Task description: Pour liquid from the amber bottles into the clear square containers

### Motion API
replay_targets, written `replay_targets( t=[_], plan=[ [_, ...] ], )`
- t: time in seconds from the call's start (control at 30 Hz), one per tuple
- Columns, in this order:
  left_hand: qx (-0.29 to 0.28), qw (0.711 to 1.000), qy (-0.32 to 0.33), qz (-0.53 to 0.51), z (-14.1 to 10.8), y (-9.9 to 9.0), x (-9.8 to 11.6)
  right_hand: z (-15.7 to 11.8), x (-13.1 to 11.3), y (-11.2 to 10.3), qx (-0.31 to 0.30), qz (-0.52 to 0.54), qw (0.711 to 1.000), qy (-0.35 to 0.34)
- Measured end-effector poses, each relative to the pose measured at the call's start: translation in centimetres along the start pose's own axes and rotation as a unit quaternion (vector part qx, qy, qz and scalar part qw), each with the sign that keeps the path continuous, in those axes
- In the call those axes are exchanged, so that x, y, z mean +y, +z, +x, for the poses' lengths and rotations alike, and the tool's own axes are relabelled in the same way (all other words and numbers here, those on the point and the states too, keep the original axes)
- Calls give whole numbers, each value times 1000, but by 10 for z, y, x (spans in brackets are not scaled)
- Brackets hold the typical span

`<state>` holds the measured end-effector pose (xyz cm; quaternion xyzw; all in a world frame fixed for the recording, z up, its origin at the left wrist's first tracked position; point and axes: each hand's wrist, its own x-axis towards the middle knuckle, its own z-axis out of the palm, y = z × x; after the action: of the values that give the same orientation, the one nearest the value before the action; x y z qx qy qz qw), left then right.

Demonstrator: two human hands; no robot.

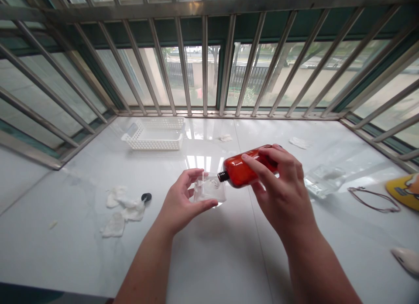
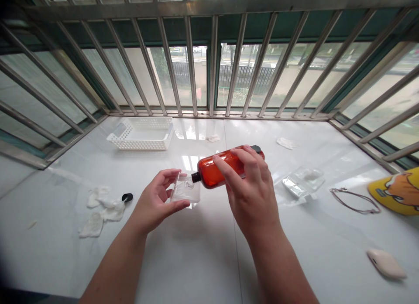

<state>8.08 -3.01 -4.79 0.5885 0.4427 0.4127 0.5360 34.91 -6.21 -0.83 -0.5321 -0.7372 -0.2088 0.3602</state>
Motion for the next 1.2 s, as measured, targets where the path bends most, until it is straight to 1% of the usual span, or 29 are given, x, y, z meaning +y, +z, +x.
replay_targets(
  t=[0.2,0.37,0.5,0.67,0.93,1.2],
  plan=[
    [-2,1000,-9,8,0,0,1,-2,4,1,-5,-9,1000,3],
    [-5,1000,-13,18,0,0,1,-4,8,0,-15,-19,1000,-9],
    [-2,1000,-18,24,0,1,0,-2,6,-1,-6,-22,1000,-5],
    [-3,999,-21,26,0,1,0,-1,2,-1,-8,-11,1000,6],
    [-10,999,-28,33,-1,0,2,-5,8,0,-21,-23,999,-35],
    [-27,998,-39,38,-1,0,3,-4,8,-1,-7,-60,996,-62]
  ],
)
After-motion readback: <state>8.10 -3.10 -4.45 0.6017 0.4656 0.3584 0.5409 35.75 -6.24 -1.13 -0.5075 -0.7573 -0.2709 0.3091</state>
